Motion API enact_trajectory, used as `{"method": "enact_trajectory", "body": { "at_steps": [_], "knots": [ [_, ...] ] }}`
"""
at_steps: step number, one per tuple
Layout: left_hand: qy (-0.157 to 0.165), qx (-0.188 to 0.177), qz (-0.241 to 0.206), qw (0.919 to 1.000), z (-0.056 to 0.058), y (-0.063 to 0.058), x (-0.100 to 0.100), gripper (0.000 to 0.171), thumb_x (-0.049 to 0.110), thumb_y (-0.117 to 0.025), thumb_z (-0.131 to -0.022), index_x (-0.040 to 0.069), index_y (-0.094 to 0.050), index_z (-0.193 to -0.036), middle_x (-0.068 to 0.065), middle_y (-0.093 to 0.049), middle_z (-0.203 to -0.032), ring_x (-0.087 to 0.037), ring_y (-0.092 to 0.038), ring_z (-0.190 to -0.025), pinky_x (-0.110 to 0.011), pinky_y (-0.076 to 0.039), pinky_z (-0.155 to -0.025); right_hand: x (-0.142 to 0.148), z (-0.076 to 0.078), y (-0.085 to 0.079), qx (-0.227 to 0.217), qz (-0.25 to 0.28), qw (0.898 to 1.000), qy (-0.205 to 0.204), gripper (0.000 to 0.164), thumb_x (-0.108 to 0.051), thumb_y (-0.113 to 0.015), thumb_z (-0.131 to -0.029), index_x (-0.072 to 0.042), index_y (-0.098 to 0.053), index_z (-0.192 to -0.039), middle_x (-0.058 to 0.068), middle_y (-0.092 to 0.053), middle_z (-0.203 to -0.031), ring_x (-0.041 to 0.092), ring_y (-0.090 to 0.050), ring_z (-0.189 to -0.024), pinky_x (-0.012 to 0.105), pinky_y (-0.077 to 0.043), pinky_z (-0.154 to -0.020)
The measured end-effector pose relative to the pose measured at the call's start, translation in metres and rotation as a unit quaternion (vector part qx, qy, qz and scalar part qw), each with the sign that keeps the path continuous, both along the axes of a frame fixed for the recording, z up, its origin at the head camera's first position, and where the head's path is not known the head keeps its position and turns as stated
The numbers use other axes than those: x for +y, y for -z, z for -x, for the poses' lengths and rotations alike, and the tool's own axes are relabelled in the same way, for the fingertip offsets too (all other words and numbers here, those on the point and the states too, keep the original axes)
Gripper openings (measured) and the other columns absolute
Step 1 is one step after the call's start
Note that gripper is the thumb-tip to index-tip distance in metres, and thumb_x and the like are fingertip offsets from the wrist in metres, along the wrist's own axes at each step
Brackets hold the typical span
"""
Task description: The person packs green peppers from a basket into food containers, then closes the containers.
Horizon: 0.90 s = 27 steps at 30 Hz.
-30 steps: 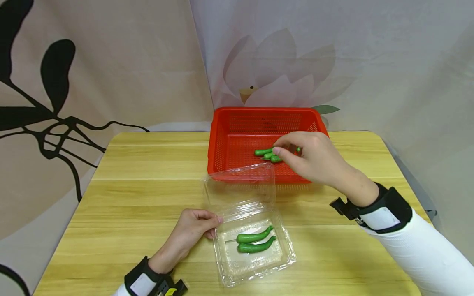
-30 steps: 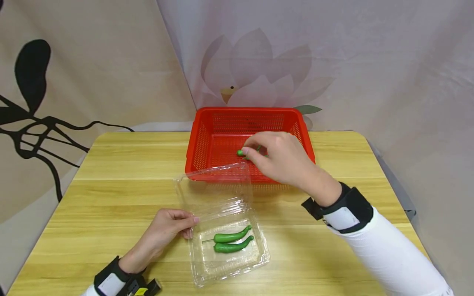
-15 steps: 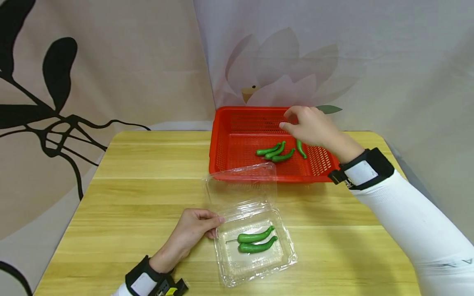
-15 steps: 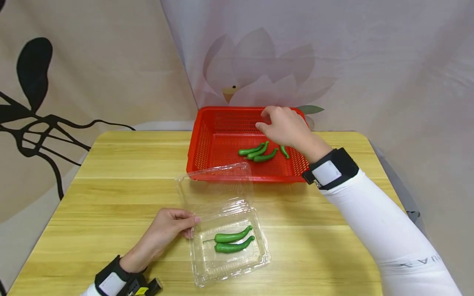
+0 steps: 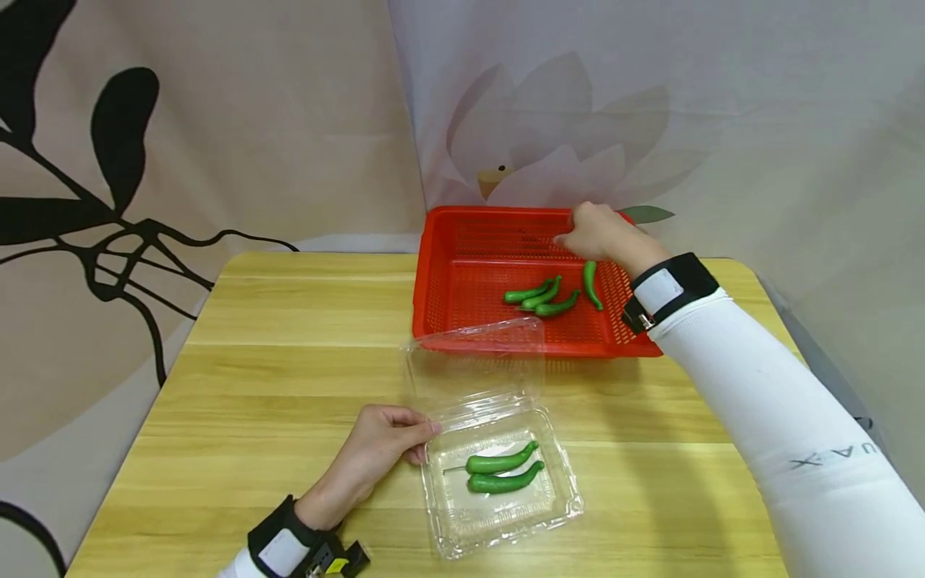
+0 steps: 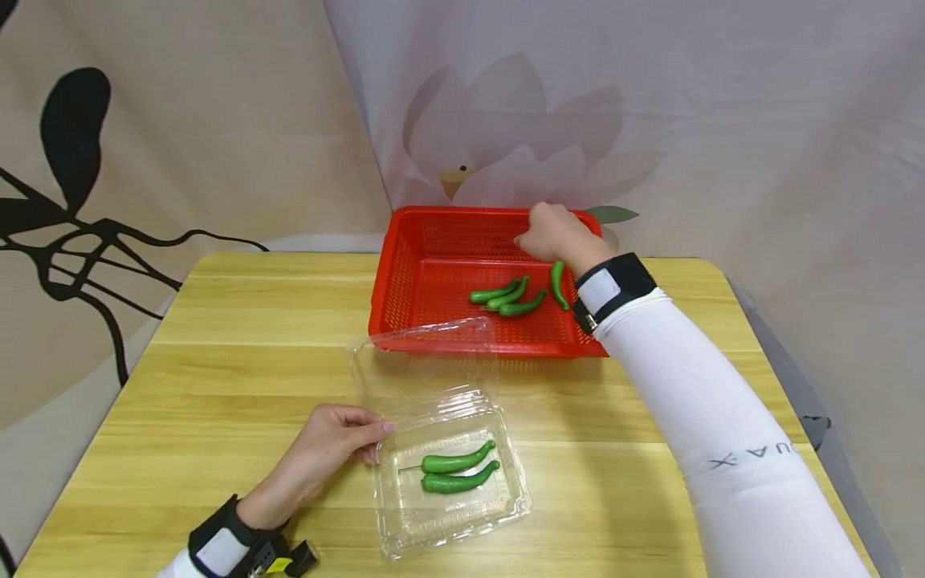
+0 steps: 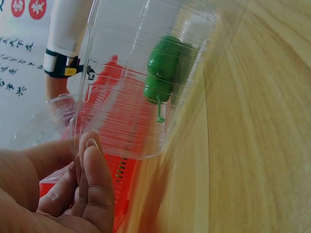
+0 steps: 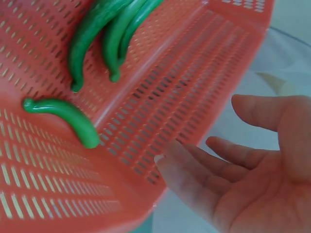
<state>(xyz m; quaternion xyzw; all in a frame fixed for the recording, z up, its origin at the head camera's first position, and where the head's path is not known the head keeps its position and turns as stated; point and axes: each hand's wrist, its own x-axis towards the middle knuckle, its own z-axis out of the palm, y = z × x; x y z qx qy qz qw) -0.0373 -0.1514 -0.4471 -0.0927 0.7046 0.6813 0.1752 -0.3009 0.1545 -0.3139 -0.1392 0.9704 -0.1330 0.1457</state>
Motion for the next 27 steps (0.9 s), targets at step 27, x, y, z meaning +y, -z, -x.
{"method": "enact_trajectory", "body": {
  "at_steps": [27],
  "knots": [
    [0.003, 0.003, 0.000, 1.0000, 0.000, 0.000, 0.005, 0.018, 0.007, -0.081, -0.091, -0.010, -0.077, -0.096, -0.011, -0.070, -0.076, -0.013, -0.062, -0.058, -0.025, -0.057, -0.056, 0.014, 0.018, 0.053, -0.077, -0.061, 0.993, 0.067, 0.014, 0.001, -0.059, -0.094, 0.005, -0.067, -0.103, 0.013, -0.056, -0.078, 0.029, -0.058, -0.071, 0.032, -0.048, -0.060]
  ]
}}
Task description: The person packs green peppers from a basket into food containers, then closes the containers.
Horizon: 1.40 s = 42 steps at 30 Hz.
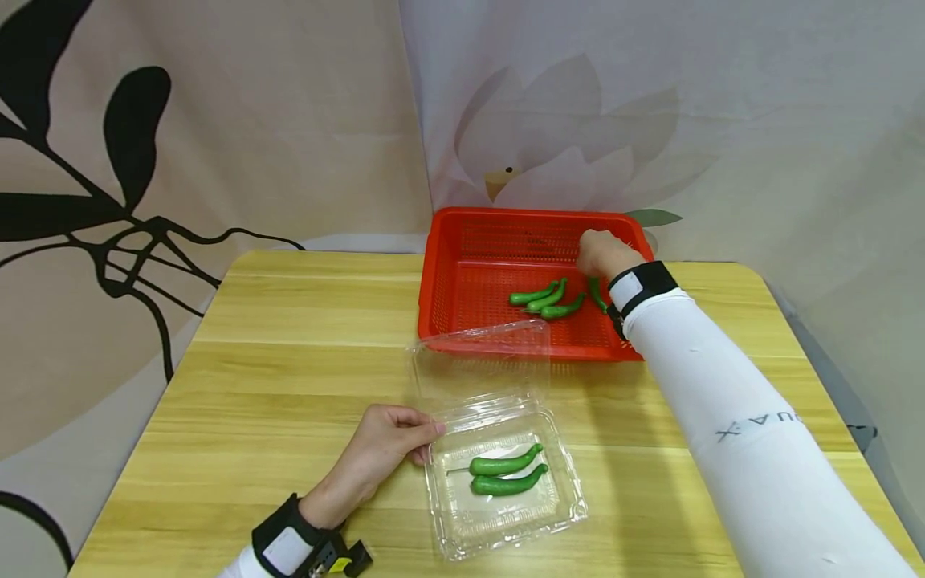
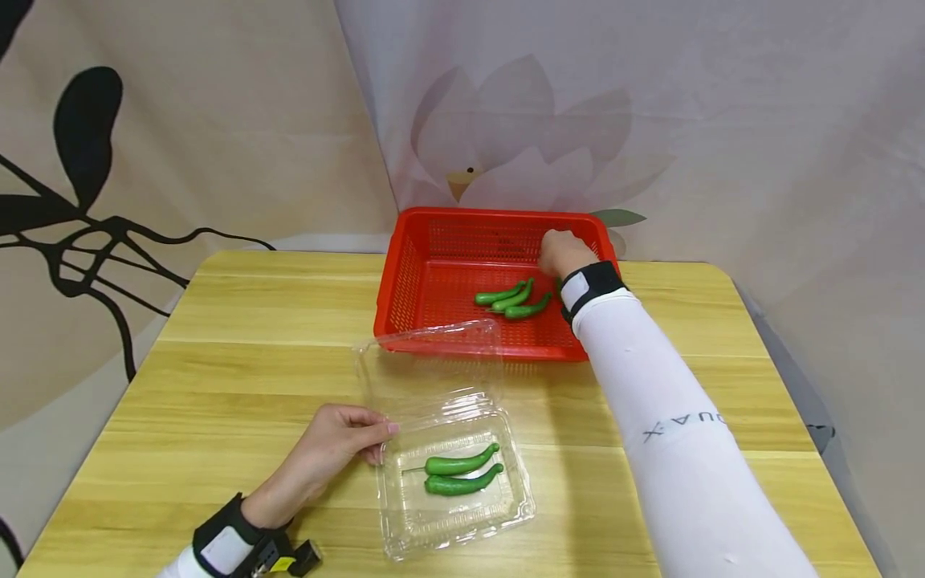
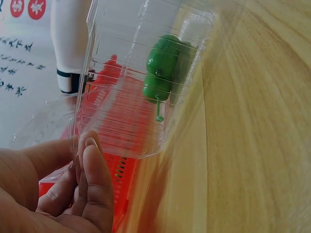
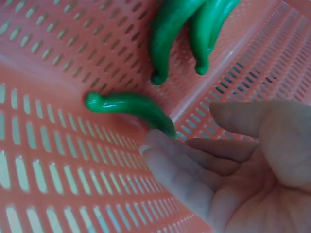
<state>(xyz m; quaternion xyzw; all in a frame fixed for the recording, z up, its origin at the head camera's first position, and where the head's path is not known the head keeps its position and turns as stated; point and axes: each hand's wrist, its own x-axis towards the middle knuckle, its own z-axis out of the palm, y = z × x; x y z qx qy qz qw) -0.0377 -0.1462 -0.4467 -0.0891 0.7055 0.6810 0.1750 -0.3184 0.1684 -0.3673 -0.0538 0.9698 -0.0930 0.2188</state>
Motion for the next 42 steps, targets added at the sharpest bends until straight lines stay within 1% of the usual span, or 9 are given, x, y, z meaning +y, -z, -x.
{"method": "enact_trajectory", "body": {
  "at_steps": [5, 10, 13, 20, 26, 34, 37, 39, 42],
  "knots": [
    [0.004, 0.004, 0.000, 1.0000, 0.000, 0.001, 0.001, 0.018, 0.007, -0.081, -0.091, -0.010, -0.077, -0.097, -0.013, -0.072, -0.078, -0.013, -0.062, -0.058, -0.025, -0.057, -0.056, 0.002, -0.002, 0.007, -0.005, -0.016, 1.000, -0.006, 0.016, -0.002, -0.057, -0.096, 0.006, -0.064, -0.108, 0.019, -0.060, -0.090, 0.032, -0.059, -0.077, 0.037, -0.052, -0.067],
    [0.007, 0.005, 0.000, 1.0000, 0.000, 0.001, 0.001, 0.018, 0.008, -0.081, -0.091, -0.009, -0.077, -0.097, -0.013, -0.072, -0.079, -0.013, -0.062, -0.058, -0.025, -0.057, -0.056, 0.007, 0.005, 0.020, -0.001, -0.022, 1.000, 0.001, 0.014, 0.000, -0.061, -0.096, 0.006, -0.065, -0.108, 0.020, -0.063, -0.090, 0.032, -0.061, -0.078, 0.040, -0.055, -0.071],
    [0.007, 0.007, 0.002, 0.9999, -0.001, 0.001, 0.001, 0.019, 0.009, -0.082, -0.091, -0.009, -0.077, -0.097, -0.013, -0.072, -0.078, -0.013, -0.062, -0.058, -0.026, -0.057, -0.056, 0.010, 0.007, 0.025, 0.011, -0.013, 1.000, 0.010, 0.017, 0.003, -0.066, -0.093, 0.007, -0.065, -0.109, 0.021, -0.065, -0.091, 0.034, -0.062, -0.078, 0.043, -0.059, -0.073],
    [0.011, 0.010, 0.001, 0.9999, -0.001, 0.001, 0.001, 0.019, 0.009, -0.081, -0.092, -0.009, -0.077, -0.097, -0.012, -0.071, -0.077, -0.014, -0.062, -0.058, -0.025, -0.057, -0.056, 0.010, 0.003, 0.030, 0.049, 0.001, 0.998, 0.040, 0.034, 0.006, -0.076, -0.085, 0.012, -0.063, -0.116, 0.029, -0.069, -0.104, 0.036, -0.063, -0.080, 0.049, -0.062, -0.081],
    [0.012, 0.011, 0.001, 0.9999, 0.000, 0.002, 0.001, 0.020, 0.010, -0.081, -0.092, -0.008, -0.077, -0.098, -0.012, -0.071, -0.077, -0.014, -0.062, -0.059, -0.026, -0.058, -0.056, 0.011, 0.002, 0.031, 0.051, 0.006, 0.997, 0.058, 0.027, 0.006, -0.073, -0.087, 0.009, -0.065, -0.113, 0.025, -0.068, -0.097, 0.035, -0.063, -0.078, 0.047, -0.062, -0.078],
    [0.009, 0.008, -0.003, 0.9999, 0.000, 0.002, 0.000, 0.019, 0.009, -0.081, -0.092, -0.009, -0.077, -0.096, -0.009, -0.070, -0.072, -0.013, -0.062, -0.058, -0.025, -0.057, -0.056, 0.014, -0.001, 0.013, 0.047, 0.016, 0.998, 0.035, 0.014, 0.003, -0.072, -0.082, 0.003, -0.064, -0.094, 0.015, -0.058, -0.077, 0.031, -0.058, -0.067, 0.036, -0.052, -0.055],
    [0.008, 0.007, -0.003, 0.9999, 0.000, 0.001, -0.001, 0.019, 0.009, -0.081, -0.092, -0.009, -0.076, -0.096, -0.008, -0.069, -0.070, -0.013, -0.062, -0.058, -0.025, -0.057, -0.056, 0.014, -0.003, 0.001, 0.054, 0.027, 0.998, 0.027, 0.009, 0.001, -0.071, -0.081, 0.000, -0.062, -0.081, 0.010, -0.050, -0.069, 0.027, -0.053, -0.061, 0.033, -0.046, -0.051],
    [0.008, 0.008, -0.002, 0.9999, 0.000, 0.001, -0.002, 0.019, 0.009, -0.081, -0.092, -0.009, -0.076, -0.095, -0.010, -0.070, -0.071, -0.013, -0.062, -0.058, -0.025, -0.057, -0.056, 0.017, 0.000, -0.004, 0.063, 0.036, 0.997, 0.015, 0.016, -0.004, -0.068, -0.082, -0.005, -0.057, -0.070, 0.005, -0.045, -0.063, 0.024, -0.050, -0.056, 0.031, -0.042, -0.049],
    [0.007, 0.006, 0.001, 1.0000, 0.000, 0.002, -0.003, 0.017, 0.008, -0.081, -0.091, -0.008, -0.077, -0.094, -0.013, -0.071, -0.073, -0.014, -0.062, -0.058, -0.025, -0.057, -0.057, 0.016, -0.002, -0.015, 0.068, 0.041, 0.997, 0.009, 0.029, -0.011, -0.065, -0.088, -0.010, -0.049, -0.063, 0.000, -0.036, -0.057, 0.020, -0.045, -0.051, 0.030, -0.039, -0.048]
  ]
}}
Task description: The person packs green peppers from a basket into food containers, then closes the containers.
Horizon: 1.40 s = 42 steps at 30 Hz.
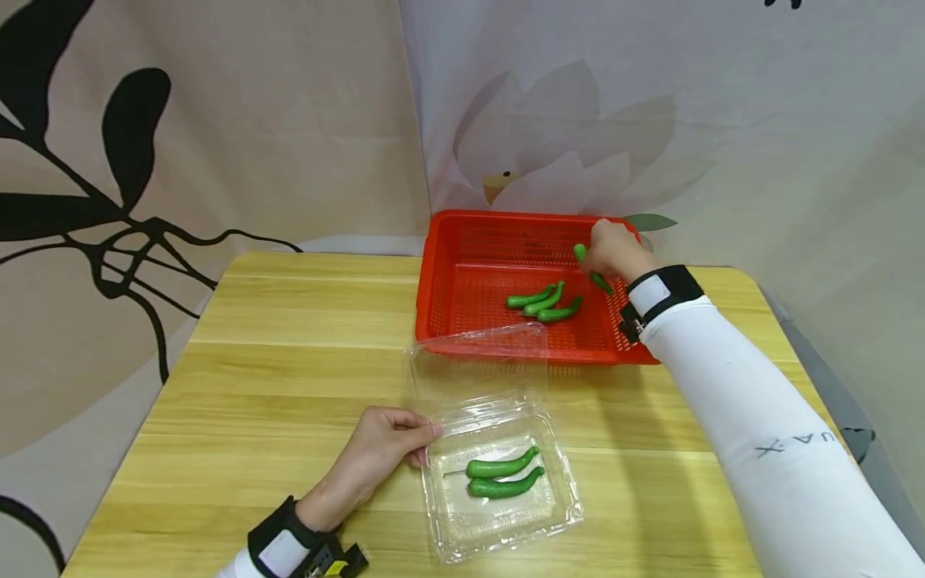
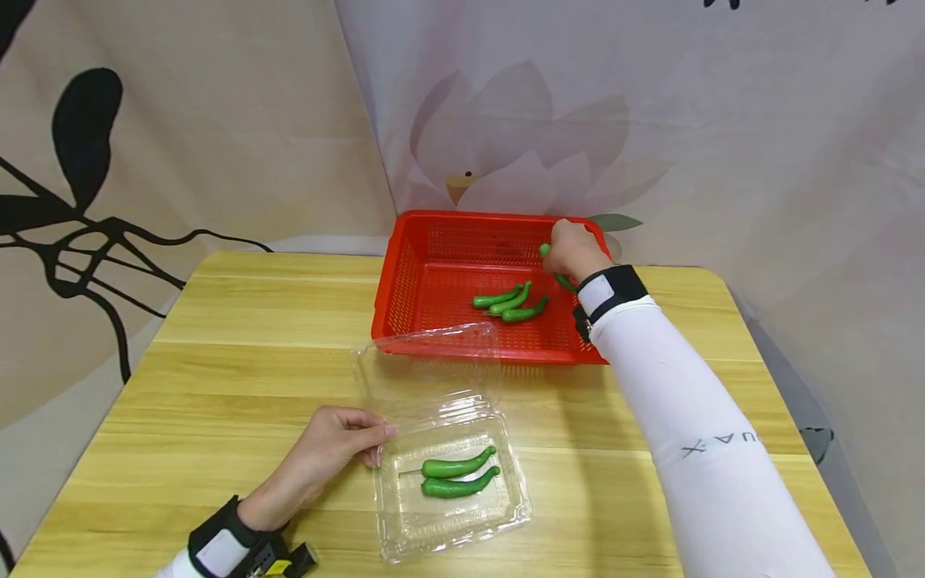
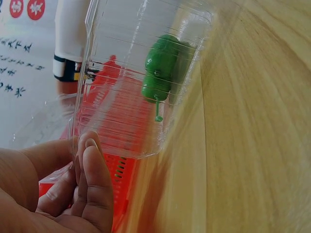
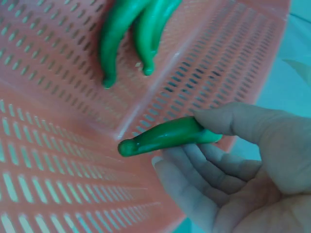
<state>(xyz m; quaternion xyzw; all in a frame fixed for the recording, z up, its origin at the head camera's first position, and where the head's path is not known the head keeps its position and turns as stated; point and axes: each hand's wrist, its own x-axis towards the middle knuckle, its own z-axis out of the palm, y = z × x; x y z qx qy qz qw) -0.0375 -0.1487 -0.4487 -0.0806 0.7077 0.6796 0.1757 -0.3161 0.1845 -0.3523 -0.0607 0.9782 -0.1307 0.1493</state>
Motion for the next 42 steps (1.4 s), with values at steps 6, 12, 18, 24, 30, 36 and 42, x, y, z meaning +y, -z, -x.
{"method": "enact_trajectory", "body": {
  "at_steps": [6, 12, 18, 24, 30, 36, 42],
  "knots": [
    [0.001, 0.001, -0.001, 1.0000, 0.000, 0.000, 0.000, 0.019, 0.009, -0.081, -0.092, -0.009, -0.076, -0.096, -0.013, -0.071, -0.074, -0.014, -0.062, -0.059, -0.025, -0.058, -0.056, 0.000, -0.006, -0.014, 0.021, 0.039, 0.999, -0.016, 0.043, -0.012, -0.065, -0.089, -0.014, -0.042, -0.053, -0.005, -0.031, -0.052, 0.011, -0.031, -0.045, 0.026, -0.026, -0.048],
    [0.000, -0.003, 0.001, 1.0000, 0.000, -0.001, 0.001, 0.019, 0.009, -0.081, -0.092, -0.009, -0.076, -0.096, -0.012, -0.071, -0.075, -0.013, -0.062, -0.058, -0.025, -0.058, -0.056, 0.001, -0.014, -0.024, 0.086, 0.058, 0.993, -0.051, 0.039, -0.011, -0.067, -0.086, -0.014, -0.048, -0.052, -0.005, -0.037, -0.051, 0.013, -0.035, -0.050, 0.028, -0.027, -0.052],
    [-0.001, 0.002, -0.003, 1.0000, 0.000, 0.000, 0.000, 0.019, 0.008, -0.080, -0.092, -0.010, -0.076, -0.097, -0.012, -0.072, -0.076, -0.014, -0.062, -0.059, -0.025, -0.058, -0.057, -0.001, -0.026, -0.034, 0.111, 0.070, 0.990, -0.058, 0.014, -0.011, -0.070, -0.088, -0.002, -0.063, -0.080, 0.006, -0.055, -0.070, 0.023, -0.050, -0.063, 0.033, -0.038, -0.057],
    [0.001, 0.000, -0.006, 1.0000, 0.000, 0.001, 0.000, 0.019, 0.008, -0.080, -0.092, -0.010, -0.076, -0.097, -0.012, -0.072, -0.077, -0.014, -0.062, -0.059, -0.025, -0.058, -0.057, -0.001, -0.038, -0.047, 0.133, 0.101, 0.983, -0.074, 0.024, -0.010, -0.070, -0.089, 0.008, -0.069, -0.106, 0.022, -0.069, -0.098, 0.033, -0.062, -0.083, 0.040, -0.049, -0.071],
    [0.003, 0.004, -0.006, 1.0000, 0.000, 0.001, 0.000, 0.019, 0.008, -0.080, -0.093, -0.010, -0.076, -0.097, -0.012, -0.071, -0.076, -0.014, -0.062, -0.059, -0.026, -0.059, -0.057, -0.002, -0.051, -0.060, 0.154, 0.140, 0.975, -0.078, 0.023, -0.008, -0.067, -0.091, 0.006, -0.070, -0.110, 0.022, -0.070, -0.100, 0.034, -0.064, -0.088, 0.042, -0.052, -0.074],
    [0.003, 0.007, -0.008, 0.9999, 0.001, 0.000, 0.000, 0.020, 0.009, -0.080, -0.093, -0.010, -0.076, -0.098, -0.012, -0.071, -0.077, -0.014, -0.062, -0.059, -0.026, -0.059, -0.057, -0.002, -0.063, -0.065, 0.181, 0.153, 0.967, -0.094, 0.018, -0.006, -0.067, -0.091, 0.004, -0.070, -0.106, 0.018, -0.069, -0.095, 0.030, -0.064, -0.084, 0.034, -0.051, -0.068],
    [0.000, 0.009, 0.002, 1.0000, 0.002, 0.002, 0.000, 0.020, 0.010, -0.081, -0.092, -0.009, -0.076, -0.096, -0.009, -0.070, -0.074, -0.014, -0.062, -0.058, -0.027, -0.058, -0.056, -0.004, -0.077, -0.067, 0.193, 0.157, 0.962, -0.115, 0.019, -0.003, -0.065, -0.091, 0.005, -0.070, -0.107, 0.018, -0.069, -0.096, 0.030, -0.065, -0.087, 0.043, -0.055, -0.076]
  ]
}}
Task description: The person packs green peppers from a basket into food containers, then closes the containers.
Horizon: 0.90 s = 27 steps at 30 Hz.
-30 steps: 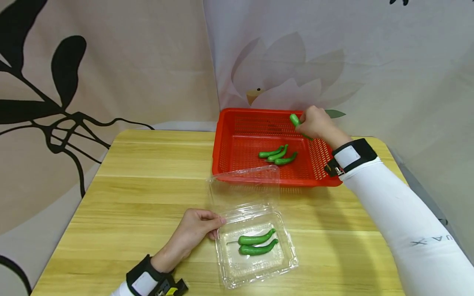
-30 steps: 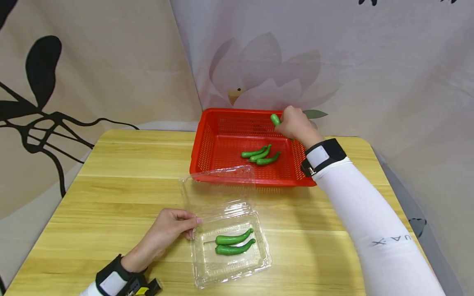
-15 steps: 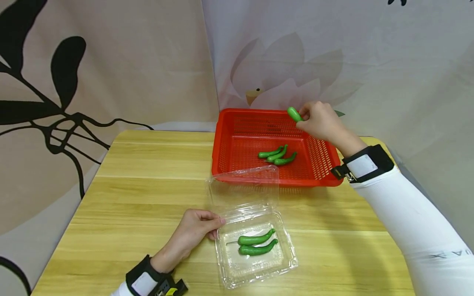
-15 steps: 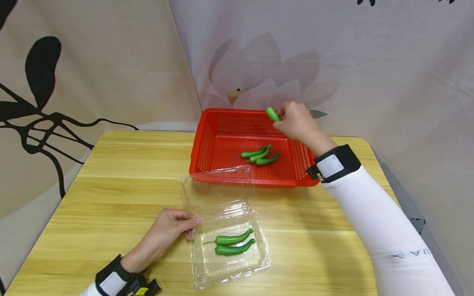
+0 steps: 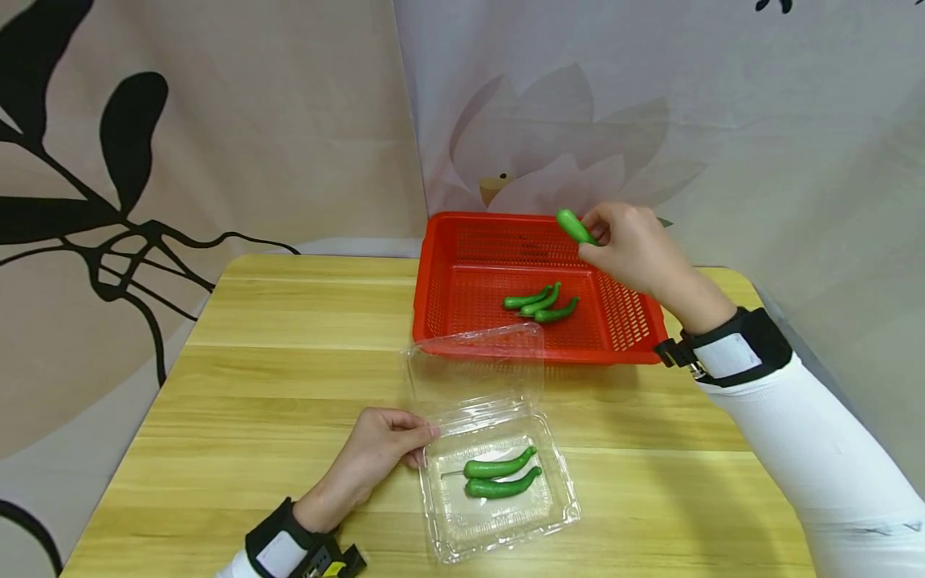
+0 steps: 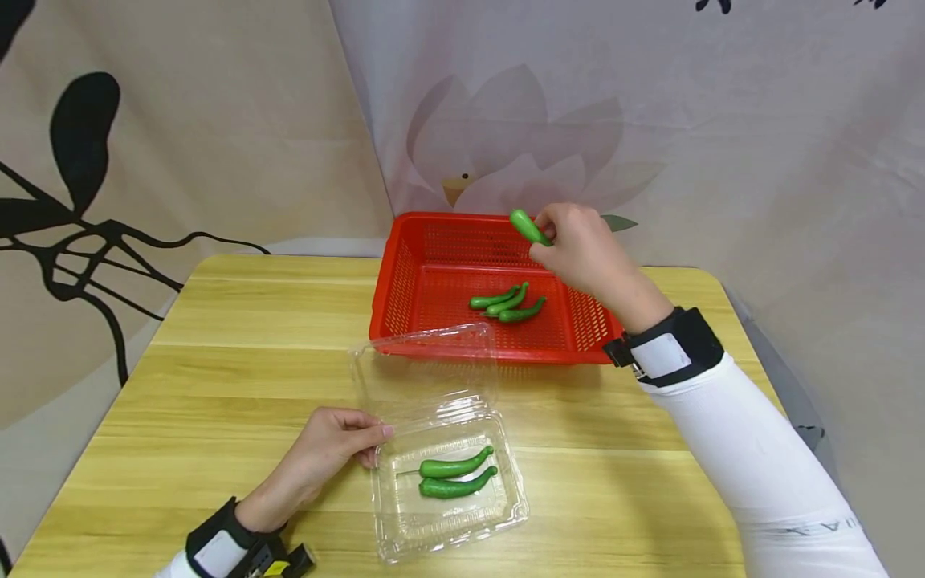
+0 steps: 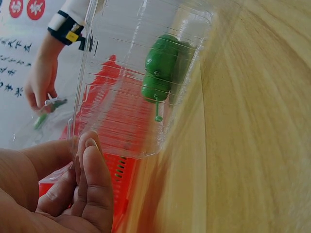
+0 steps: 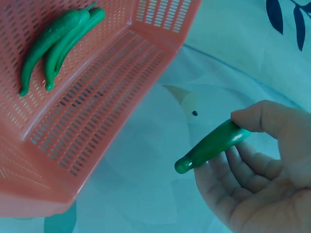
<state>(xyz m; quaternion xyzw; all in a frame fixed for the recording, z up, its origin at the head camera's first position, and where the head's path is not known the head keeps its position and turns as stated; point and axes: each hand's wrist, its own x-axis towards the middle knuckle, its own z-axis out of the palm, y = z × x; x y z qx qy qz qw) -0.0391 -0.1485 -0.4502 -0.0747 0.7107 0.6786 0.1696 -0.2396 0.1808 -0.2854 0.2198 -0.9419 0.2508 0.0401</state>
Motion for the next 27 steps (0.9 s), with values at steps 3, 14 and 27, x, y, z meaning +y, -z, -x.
{"method": "enact_trajectory", "body": {
  "at_steps": [3, 14, 27],
  "knots": [
    [-0.002, 0.000, 0.005, 1.0000, 0.000, 0.001, 0.000, 0.021, 0.011, -0.082, -0.092, -0.008, -0.076, -0.095, -0.008, -0.069, -0.074, -0.014, -0.062, -0.058, -0.027, -0.058, -0.056, -0.002, -0.009, -0.001, 0.006, 0.003, 1.000, -0.008, 0.018, -0.002, -0.065, -0.091, 0.005, -0.070, -0.107, 0.017, -0.069, -0.098, 0.030, -0.065, -0.088, 0.045, -0.055, -0.077],
    [-0.003, -0.005, 0.005, 1.0000, 0.001, 0.000, 0.002, 0.022, 0.012, -0.082, -0.092, -0.009, -0.076, -0.097, -0.009, -0.070, -0.077, -0.014, -0.062, -0.059, -0.027, -0.059, -0.057, -0.009, -0.045, 0.000, 0.045, 0.030, 0.998, -0.032, 0.017, -0.003, -0.071, -0.092, 0.001, -0.072, -0.109, 0.011, -0.067, -0.100, 0.025, -0.063, -0.088, 0.040, -0.053, -0.073],
    [0.000, -0.004, 0.006, 1.0000, 0.001, 0.001, 0.001, 0.020, 0.010, -0.082, -0.091, -0.008, -0.077, -0.095, -0.014, -0.070, -0.079, -0.014, -0.063, -0.059, -0.027, -0.059, -0.057, -0.013, -0.077, 0.014, 0.107, 0.063, 0.987, -0.104, 0.027, 0.001, -0.082, -0.087, -0.003, -0.073, -0.112, 0.003, -0.069, -0.098, 0.016, -0.062, -0.086, 0.034, -0.054, -0.068]
  ]
}}
